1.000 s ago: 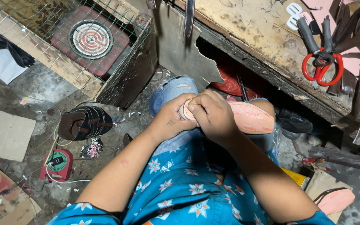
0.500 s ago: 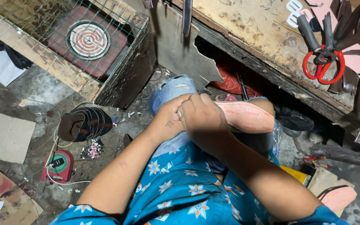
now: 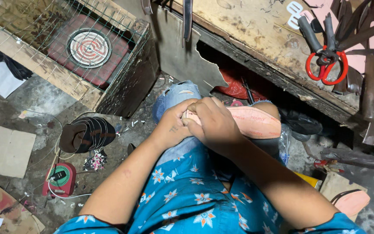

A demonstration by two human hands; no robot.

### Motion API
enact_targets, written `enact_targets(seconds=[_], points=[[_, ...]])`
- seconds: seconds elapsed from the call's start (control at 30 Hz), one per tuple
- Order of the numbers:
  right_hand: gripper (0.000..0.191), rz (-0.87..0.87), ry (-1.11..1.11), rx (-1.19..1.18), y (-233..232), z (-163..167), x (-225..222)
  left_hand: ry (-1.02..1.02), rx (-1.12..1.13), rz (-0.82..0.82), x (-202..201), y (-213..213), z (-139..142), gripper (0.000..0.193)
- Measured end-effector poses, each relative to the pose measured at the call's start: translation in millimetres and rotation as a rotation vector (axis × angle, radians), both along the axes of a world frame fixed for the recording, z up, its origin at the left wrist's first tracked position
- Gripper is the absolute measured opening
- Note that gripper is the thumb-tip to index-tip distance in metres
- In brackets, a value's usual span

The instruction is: The person sits and assembles a shoe: they fit a pink insole into a shoe upper, press a wooden shoe last into the upper, trim excess material with red-handled shears, place the lasted shoe on a heating box, then fit the sole, press the parts together and tap/hammer the sole edge with a small tool to secure it.

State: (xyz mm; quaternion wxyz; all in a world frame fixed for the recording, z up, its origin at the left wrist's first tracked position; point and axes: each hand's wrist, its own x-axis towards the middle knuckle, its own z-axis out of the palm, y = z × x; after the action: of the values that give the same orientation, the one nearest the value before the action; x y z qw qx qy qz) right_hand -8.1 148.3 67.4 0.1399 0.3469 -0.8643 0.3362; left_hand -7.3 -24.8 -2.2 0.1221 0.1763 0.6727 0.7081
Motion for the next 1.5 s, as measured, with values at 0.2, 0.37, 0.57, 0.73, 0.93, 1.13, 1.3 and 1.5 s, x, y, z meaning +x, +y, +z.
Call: enact_targets(seconds=[0.2, 0.37, 0.57, 0.73, 0.93, 1.13, 1.3, 1.5], points=[[0.012, 0.002, -0.028, -0.036, 1.3, -0.9, -0.9, -0.088, 0.058, -0.020, 0.0, -0.2, -3.1, 0.056], [0.011, 0.009, 0.017, 0.036, -2.9, -6.5, -7.4, -0.091, 0.079, -0.012, 1.1, 1.0, -1.1, 0.059], [0.012, -0.004, 0.011, 0.110, -7.2, -3.3, -5.4, -0.162, 0.140, -0.060, -0.7, 1.1, 0.9, 0.053], [0.013, 0.137, 0.086, 0.113, 5.7, 2.5, -14.5, -0.076, 0.085, -0.033, -5.3, 3.2, 0.5, 0.056], [0.024, -0.029, -0.149, -0.036, 9.6, -2.6, -4.9, -0.092, 0.101, -0.034, -3.7, 2.8, -3.4, 0.056], [0.007, 0.030, -0.007, 0.041, 7.3, -6.7, -12.5, -0.147, 0.091, -0.036, -5.4, 1.9, 1.3, 0.054], [0.009, 0.017, 0.016, 0.188, -1.2, -9.9, -9.4, -0.190, 0.136, -0.031, -3.9, 2.3, -0.7, 0.055], [0.010, 0.064, -0.019, 0.206, -2.3, -1.6, -17.4, -0.043, -0.008, -0.005, -6.5, 1.8, 1.6, 0.047]])
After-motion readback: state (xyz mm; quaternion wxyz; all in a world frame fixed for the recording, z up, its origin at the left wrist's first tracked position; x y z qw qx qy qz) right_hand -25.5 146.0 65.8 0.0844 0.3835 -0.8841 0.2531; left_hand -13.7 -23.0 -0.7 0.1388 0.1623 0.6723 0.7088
